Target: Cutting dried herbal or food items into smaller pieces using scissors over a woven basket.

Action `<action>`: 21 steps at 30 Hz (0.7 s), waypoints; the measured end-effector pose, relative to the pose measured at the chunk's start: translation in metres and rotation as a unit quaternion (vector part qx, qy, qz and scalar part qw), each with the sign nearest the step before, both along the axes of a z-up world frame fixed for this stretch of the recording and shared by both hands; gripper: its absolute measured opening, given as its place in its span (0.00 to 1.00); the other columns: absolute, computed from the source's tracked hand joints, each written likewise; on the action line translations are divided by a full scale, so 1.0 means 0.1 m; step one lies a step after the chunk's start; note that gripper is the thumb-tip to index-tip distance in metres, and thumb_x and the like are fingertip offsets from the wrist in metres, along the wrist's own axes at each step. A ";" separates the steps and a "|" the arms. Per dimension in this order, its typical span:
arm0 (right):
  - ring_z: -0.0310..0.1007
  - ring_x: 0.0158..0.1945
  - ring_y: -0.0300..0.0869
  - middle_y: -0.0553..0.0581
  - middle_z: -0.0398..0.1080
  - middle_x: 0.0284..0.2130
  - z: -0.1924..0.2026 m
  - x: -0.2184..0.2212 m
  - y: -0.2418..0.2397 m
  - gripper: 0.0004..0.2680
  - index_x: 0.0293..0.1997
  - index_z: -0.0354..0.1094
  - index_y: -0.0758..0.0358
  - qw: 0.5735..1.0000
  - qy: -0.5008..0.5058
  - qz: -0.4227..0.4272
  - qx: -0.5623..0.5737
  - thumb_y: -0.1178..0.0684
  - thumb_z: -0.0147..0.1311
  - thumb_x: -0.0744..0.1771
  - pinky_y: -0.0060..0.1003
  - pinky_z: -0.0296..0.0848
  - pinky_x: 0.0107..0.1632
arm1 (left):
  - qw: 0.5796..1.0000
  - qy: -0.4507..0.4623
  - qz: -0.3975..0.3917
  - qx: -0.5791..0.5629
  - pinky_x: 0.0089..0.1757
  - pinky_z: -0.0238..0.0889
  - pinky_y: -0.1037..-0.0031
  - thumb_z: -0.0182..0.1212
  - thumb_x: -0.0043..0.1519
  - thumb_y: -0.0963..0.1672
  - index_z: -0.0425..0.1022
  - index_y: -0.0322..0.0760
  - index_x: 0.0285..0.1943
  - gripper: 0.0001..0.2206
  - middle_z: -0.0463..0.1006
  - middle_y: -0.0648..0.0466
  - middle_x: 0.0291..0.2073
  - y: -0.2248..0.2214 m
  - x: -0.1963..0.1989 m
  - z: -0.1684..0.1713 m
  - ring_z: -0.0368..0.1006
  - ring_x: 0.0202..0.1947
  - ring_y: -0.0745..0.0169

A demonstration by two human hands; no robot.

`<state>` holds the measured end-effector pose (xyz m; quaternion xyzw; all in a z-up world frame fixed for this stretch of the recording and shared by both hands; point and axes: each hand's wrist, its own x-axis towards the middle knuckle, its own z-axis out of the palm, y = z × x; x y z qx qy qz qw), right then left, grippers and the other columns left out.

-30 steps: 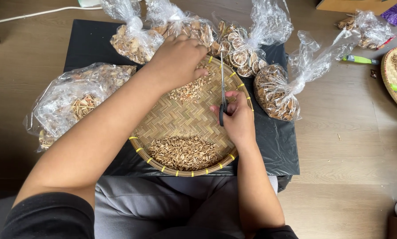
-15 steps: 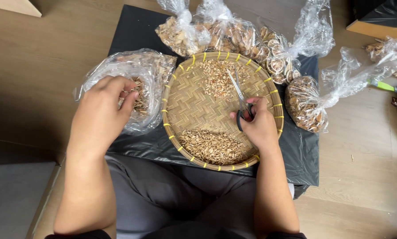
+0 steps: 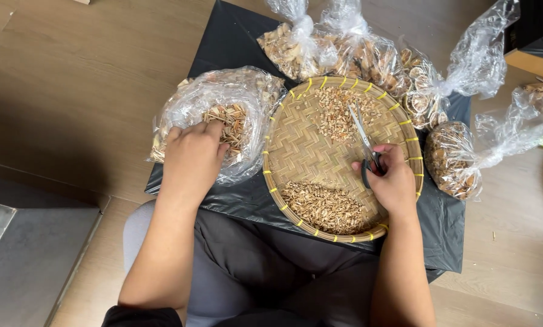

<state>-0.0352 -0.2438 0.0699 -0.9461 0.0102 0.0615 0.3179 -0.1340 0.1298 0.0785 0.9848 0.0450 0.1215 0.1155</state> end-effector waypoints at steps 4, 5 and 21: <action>0.73 0.41 0.47 0.51 0.73 0.28 -0.04 0.02 0.00 0.22 0.53 0.64 0.51 1.000 0.003 -0.005 0.001 0.39 0.69 0.60 0.43 0.66 0.49 | 0.999 -0.011 0.031 0.024 0.48 0.62 0.62 0.70 0.58 0.46 0.76 0.40 0.47 0.12 0.80 0.53 0.33 0.03 0.05 -0.17 0.79 0.38 0.50; 0.73 0.41 0.46 0.50 0.72 0.28 -0.06 0.02 -0.01 0.22 0.52 0.64 0.50 1.000 0.004 -0.009 0.002 0.38 0.69 0.59 0.43 0.66 0.49 | 0.999 -0.016 0.038 0.027 0.47 0.62 0.63 0.70 0.58 0.46 0.77 0.40 0.45 0.11 0.80 0.53 0.32 0.03 0.06 -0.21 0.79 0.37 0.51; 0.72 0.38 0.44 0.50 0.71 0.26 -0.04 0.00 0.02 0.20 0.51 0.65 0.52 1.000 -0.013 -0.012 0.017 0.41 0.69 0.60 0.39 0.65 0.48 | 0.988 -0.133 0.057 -0.057 0.43 0.62 0.63 0.67 0.60 0.42 0.80 0.41 0.39 0.02 0.76 0.55 0.30 0.06 0.07 -0.16 0.75 0.39 0.52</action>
